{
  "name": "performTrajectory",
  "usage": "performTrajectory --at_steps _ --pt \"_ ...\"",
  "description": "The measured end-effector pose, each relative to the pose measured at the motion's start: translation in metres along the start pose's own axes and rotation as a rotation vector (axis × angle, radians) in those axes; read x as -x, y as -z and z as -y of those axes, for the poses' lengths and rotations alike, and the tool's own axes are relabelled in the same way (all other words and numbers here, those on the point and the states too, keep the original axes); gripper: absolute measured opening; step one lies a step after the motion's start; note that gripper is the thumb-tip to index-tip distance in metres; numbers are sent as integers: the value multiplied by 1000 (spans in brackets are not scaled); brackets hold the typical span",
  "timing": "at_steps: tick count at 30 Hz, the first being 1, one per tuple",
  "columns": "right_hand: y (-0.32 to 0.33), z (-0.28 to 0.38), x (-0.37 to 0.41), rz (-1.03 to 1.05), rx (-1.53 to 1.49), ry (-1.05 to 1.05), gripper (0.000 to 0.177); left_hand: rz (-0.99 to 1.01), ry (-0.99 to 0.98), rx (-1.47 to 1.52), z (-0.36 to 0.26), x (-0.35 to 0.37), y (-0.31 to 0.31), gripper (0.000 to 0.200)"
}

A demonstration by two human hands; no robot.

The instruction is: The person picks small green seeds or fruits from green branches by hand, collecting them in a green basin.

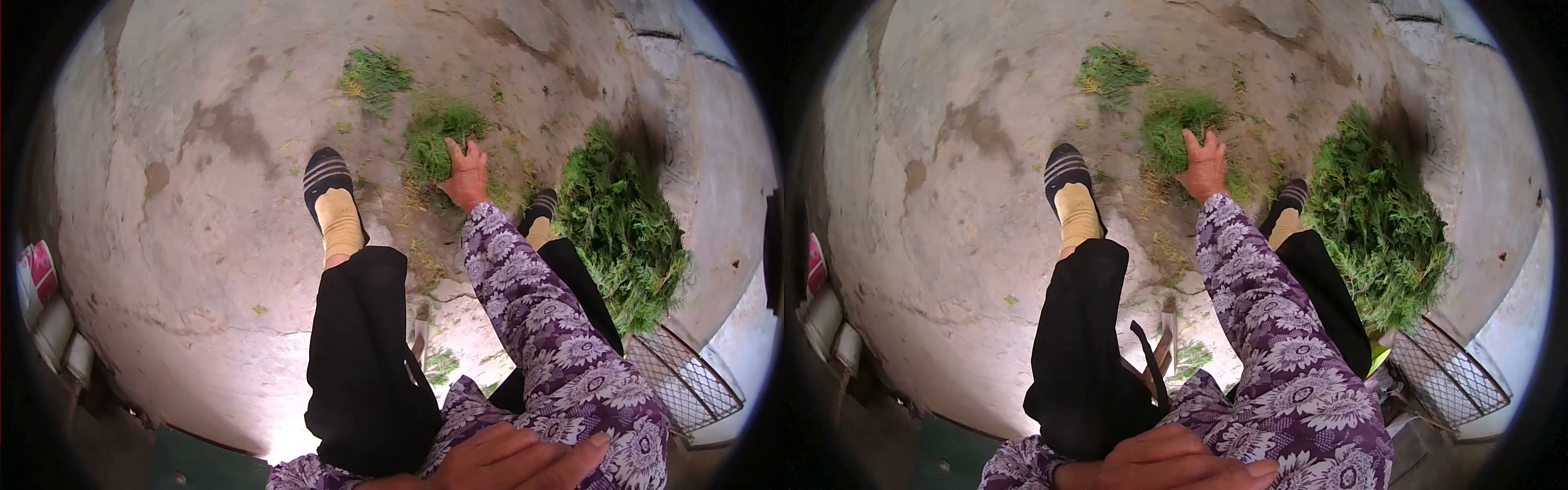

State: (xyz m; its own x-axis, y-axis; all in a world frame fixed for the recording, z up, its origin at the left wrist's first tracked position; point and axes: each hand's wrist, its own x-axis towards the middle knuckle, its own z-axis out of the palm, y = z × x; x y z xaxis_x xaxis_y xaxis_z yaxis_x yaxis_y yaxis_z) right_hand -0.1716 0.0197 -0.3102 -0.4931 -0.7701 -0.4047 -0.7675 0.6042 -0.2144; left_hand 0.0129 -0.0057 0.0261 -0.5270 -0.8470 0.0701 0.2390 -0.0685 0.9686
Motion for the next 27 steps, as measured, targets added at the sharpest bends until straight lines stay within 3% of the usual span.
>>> performTrajectory --at_steps 2,6,9,12,15,18,20,21,22,23,25,27 --pt "-6 -2 0 -76 4 72 64 45 6 3 -1 -2 0 39" --pt "-17 9 5 -86 -67 80 44 42 -8 15 1 -5 -9 39" --pt "-18 10 -3 -1 -67 10 43 32 -9 26 1 -5 -12 39" --pt "-12 4 -11 75 -96 1 42 160 28 52 -2 -9 -12 40" --pt "-15 -11 -16 -33 -202 -39 41 182 64 94 -2 -9 -20 37" --pt "-8 -33 -18 -100 -482 -11 38 169 -105 -17 -2 -11 -29 39" --pt "2 -52 -16 -205 -607 -29 37 1140 251 -248 -13 -36 -22 46" --pt "33 -55 -8 -186 -611 -65 43 1199 202 -227 -14 -27 -36 46" --pt "16 -72 -17 -133 -585 -147 50 815 261 -142 11 -20 -20 49" --pt "27 -79 -12 -210 -564 -157 55 425 312 -87 17 -11 -15 53" --pt "54 -103 1 -319 -444 -194 57 485 251 -162 23 -14 -13 54" --pt "126 -136 26 -361 -576 -129 63 495 245 -301 1 -9 -44 51"
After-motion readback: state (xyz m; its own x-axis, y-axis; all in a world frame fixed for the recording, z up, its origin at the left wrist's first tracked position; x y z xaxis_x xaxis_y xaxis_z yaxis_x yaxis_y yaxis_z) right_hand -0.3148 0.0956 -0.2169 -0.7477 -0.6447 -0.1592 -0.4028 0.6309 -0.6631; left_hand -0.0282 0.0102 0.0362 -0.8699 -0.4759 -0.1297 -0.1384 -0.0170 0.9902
